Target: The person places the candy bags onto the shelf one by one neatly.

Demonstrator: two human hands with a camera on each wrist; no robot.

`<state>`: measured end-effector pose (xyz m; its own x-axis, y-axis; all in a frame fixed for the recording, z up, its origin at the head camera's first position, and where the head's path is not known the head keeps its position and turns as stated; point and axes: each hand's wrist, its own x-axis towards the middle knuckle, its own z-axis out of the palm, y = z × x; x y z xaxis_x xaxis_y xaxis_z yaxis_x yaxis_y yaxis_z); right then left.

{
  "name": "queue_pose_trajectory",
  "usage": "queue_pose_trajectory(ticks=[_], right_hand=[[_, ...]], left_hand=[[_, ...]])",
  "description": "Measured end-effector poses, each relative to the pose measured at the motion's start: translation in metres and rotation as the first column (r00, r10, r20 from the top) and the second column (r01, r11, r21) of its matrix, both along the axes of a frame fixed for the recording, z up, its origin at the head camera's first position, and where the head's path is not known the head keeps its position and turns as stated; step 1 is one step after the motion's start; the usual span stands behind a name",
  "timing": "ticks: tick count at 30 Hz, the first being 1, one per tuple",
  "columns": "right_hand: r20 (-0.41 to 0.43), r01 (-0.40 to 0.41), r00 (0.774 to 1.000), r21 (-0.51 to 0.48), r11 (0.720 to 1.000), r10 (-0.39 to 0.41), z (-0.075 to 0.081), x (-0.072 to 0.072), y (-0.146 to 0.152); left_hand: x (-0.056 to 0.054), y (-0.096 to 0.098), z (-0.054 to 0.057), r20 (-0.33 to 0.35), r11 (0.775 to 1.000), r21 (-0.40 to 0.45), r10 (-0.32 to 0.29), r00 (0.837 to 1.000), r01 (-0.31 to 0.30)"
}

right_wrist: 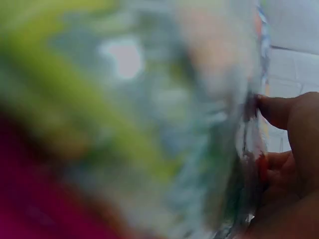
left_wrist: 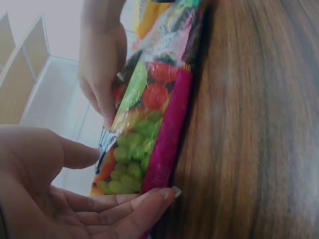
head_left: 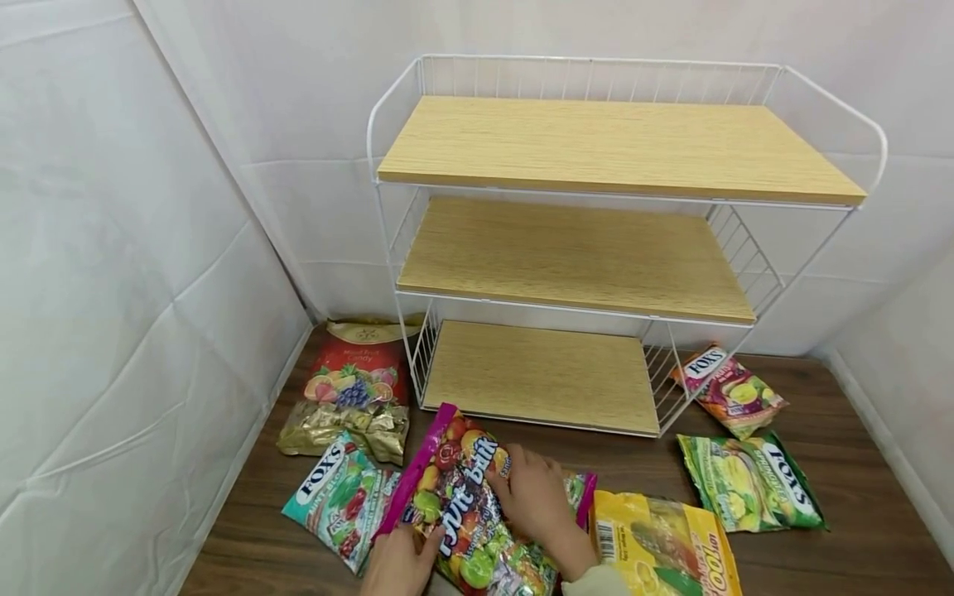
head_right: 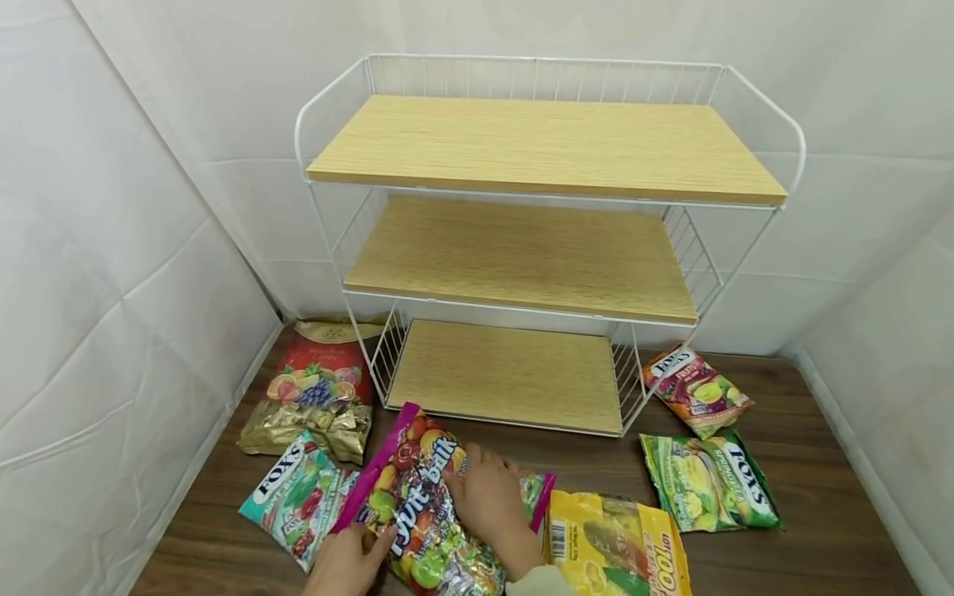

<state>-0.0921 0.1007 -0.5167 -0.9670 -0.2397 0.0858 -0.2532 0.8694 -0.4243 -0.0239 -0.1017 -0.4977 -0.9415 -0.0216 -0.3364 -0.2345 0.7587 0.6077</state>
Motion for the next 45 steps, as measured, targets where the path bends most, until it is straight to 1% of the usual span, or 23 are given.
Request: queue_pose_trajectory(ticks=[3,7,10,15,19,21,24,27,29,37,41,45], right_hand=[[-0.050,-0.001,0.999,0.007,1.000,0.001,0.000,0.002,-0.002],[-0.061,0.002,0.998,0.014,1.000,-0.001,0.001,0.004,-0.003],[-0.063,-0.007,0.998,0.025,1.000,0.008,0.001,0.006,-0.004],[-0.075,-0.024,0.997,0.015,1.000,0.025,0.001,0.007,-0.003],[-0.084,-0.024,0.996,-0.001,1.000,0.024,0.002,0.009,-0.001],[-0.095,-0.024,0.995,-0.013,1.000,0.023,0.002,0.009,-0.001],[-0.107,-0.021,0.994,-0.051,0.998,0.016,0.002,0.009,-0.002],[-0.102,-0.012,0.995,-0.084,0.996,0.004,0.002,0.010,-0.002],[-0.097,-0.007,0.995,-0.094,0.996,-0.003,0.002,0.010,-0.001],[-0.082,-0.003,0.997,-0.137,0.991,-0.008,0.005,0.012,0.000],[-0.074,-0.009,0.997,-0.160,0.987,-0.003,0.006,0.013,0.000],[-0.054,-0.013,0.999,-0.189,0.982,0.003,0.007,0.014,0.002]], left_hand=[[0.000,0.002,0.002,-0.005,0.999,0.024,0.025,1.000,-0.025],[0.000,0.007,0.003,0.001,0.998,0.044,0.050,0.999,-0.050],[0.001,0.010,0.000,-0.029,0.997,0.063,0.049,0.998,-0.047],[0.003,0.017,-0.003,-0.078,0.990,0.129,0.065,0.995,-0.054],[0.000,0.022,-0.003,-0.109,0.985,0.165,0.067,0.992,-0.049],[-0.002,0.025,-0.003,-0.131,0.985,0.167,0.068,0.989,-0.046],[-0.006,0.030,0.000,-0.153,0.981,0.185,0.095,0.984,-0.066],[-0.009,0.033,0.002,-0.168,0.977,0.200,0.105,0.980,-0.071],[-0.010,0.036,0.002,-0.174,0.977,0.202,0.106,0.979,-0.070],[-0.010,0.043,0.003,-0.193,0.984,0.157,0.114,0.975,-0.084],[-0.009,0.049,0.003,-0.240,0.985,0.143,0.131,0.962,-0.099],[-0.008,0.054,0.003,-0.276,0.982,0.150,0.149,0.949,-0.111]])
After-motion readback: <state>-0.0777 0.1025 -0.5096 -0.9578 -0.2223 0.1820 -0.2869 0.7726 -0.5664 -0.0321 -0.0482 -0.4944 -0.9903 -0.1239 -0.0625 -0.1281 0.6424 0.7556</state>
